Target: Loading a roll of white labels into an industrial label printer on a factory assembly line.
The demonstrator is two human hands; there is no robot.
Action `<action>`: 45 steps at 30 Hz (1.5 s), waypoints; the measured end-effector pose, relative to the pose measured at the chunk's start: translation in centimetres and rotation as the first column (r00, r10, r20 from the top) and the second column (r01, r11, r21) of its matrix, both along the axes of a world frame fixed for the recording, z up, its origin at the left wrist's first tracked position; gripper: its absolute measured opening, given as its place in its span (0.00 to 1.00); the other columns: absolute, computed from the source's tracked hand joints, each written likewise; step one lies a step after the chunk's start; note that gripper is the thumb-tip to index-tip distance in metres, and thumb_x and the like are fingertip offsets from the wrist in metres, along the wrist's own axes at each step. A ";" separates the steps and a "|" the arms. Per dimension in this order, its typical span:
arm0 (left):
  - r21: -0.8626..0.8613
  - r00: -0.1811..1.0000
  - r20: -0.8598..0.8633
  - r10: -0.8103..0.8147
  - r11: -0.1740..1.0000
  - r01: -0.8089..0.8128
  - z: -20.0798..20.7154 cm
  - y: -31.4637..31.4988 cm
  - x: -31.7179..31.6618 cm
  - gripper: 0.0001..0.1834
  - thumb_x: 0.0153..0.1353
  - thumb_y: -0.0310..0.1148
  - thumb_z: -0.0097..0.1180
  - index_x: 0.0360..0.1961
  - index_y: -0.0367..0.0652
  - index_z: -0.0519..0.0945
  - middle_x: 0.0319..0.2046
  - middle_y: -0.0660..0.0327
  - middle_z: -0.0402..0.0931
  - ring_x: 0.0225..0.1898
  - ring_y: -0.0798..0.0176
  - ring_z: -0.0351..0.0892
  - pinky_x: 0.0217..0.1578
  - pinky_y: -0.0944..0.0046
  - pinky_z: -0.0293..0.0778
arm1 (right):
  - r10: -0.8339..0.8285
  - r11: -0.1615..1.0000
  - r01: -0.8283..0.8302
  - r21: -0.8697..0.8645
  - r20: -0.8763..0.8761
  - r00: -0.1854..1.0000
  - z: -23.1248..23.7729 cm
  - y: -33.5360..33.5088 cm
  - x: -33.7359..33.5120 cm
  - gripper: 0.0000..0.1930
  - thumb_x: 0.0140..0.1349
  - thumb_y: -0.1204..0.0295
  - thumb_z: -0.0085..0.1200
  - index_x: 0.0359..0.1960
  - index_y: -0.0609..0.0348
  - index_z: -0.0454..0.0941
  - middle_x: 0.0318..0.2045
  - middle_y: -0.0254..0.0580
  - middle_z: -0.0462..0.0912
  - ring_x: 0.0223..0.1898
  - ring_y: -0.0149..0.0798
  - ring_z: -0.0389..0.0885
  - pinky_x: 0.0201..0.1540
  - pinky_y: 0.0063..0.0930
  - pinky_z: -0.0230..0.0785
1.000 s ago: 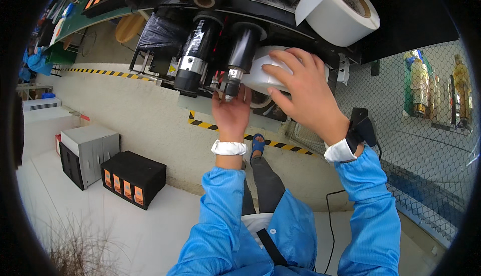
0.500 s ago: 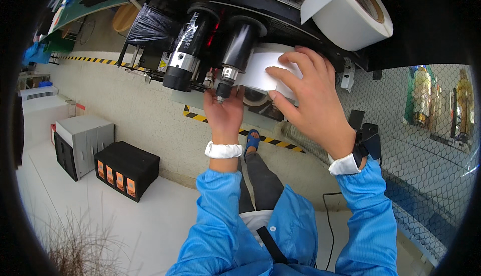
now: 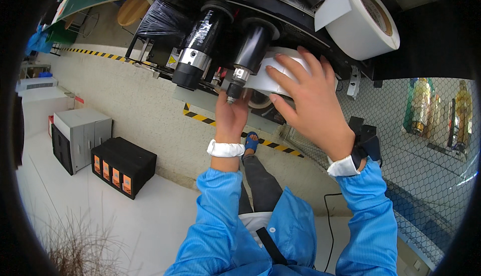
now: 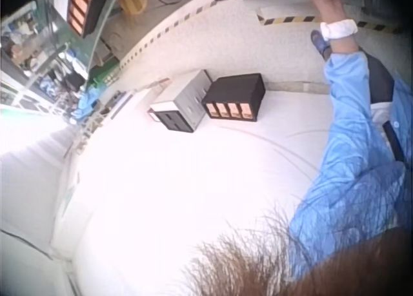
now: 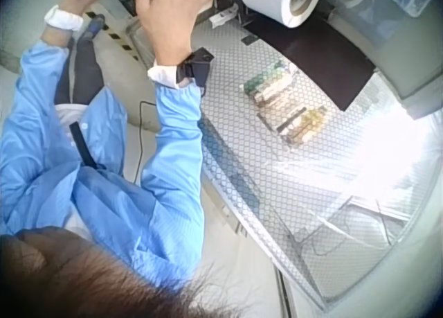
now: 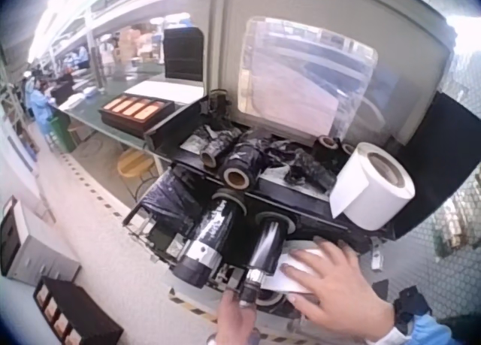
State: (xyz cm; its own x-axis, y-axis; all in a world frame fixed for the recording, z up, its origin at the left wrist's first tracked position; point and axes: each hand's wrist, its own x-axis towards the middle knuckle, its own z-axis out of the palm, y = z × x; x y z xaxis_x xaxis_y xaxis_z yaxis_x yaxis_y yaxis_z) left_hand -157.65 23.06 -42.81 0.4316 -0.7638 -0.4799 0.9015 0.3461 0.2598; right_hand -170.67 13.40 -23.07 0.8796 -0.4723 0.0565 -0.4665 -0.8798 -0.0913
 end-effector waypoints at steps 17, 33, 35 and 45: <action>-0.019 0.975 -0.180 0.127 0.991 -0.132 1.0 -1.2 1.0 0.15 0.76 0.32 0.42 0.56 0.40 0.75 0.54 0.54 0.75 0.57 0.58 0.75 0.61 0.55 0.74 | -0.060 0.989 0.051 0.138 0.063 0.996 -0.7 0.9 -2.6 0.30 0.62 0.64 0.61 0.66 0.52 0.72 0.69 0.43 0.68 0.73 0.53 0.59 0.75 0.60 0.46; 0.071 0.994 -0.090 0.063 0.996 -0.057 0.3 -0.1 -0.7 0.21 0.79 0.44 0.37 0.62 0.42 0.71 0.60 0.53 0.73 0.62 0.54 0.71 0.71 0.47 0.63 | -0.053 0.993 0.049 0.110 0.033 0.998 -0.2 0.7 -1.3 0.30 0.59 0.65 0.62 0.65 0.52 0.73 0.67 0.41 0.70 0.72 0.51 0.60 0.74 0.58 0.46; 0.038 0.990 -0.099 0.102 0.994 -0.099 0.4 -0.1 -0.8 0.21 0.78 0.44 0.37 0.62 0.43 0.71 0.59 0.53 0.73 0.62 0.54 0.71 0.71 0.47 0.62 | -0.051 0.993 0.047 0.111 0.034 0.998 -0.3 0.7 -1.3 0.30 0.59 0.65 0.62 0.65 0.52 0.73 0.67 0.41 0.70 0.72 0.50 0.60 0.74 0.58 0.47; -0.132 0.963 -0.177 0.204 0.965 -0.228 1.0 0.6 -0.2 0.16 0.68 0.40 0.48 0.51 0.43 0.76 0.55 0.54 0.75 0.60 0.51 0.71 0.70 0.39 0.59 | -0.036 0.993 0.031 0.117 0.038 0.999 -0.6 0.4 -1.6 0.29 0.60 0.66 0.62 0.65 0.53 0.74 0.68 0.42 0.70 0.73 0.52 0.61 0.75 0.58 0.46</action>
State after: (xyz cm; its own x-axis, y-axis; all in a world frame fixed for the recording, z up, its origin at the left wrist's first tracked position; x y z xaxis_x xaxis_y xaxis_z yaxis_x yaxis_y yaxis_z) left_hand -157.82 23.70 -41.84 0.5209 -0.7291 -0.4440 0.8264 0.5610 0.0483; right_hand -172.26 13.79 -23.64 0.8614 -0.5068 0.0345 -0.4894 -0.8461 -0.2113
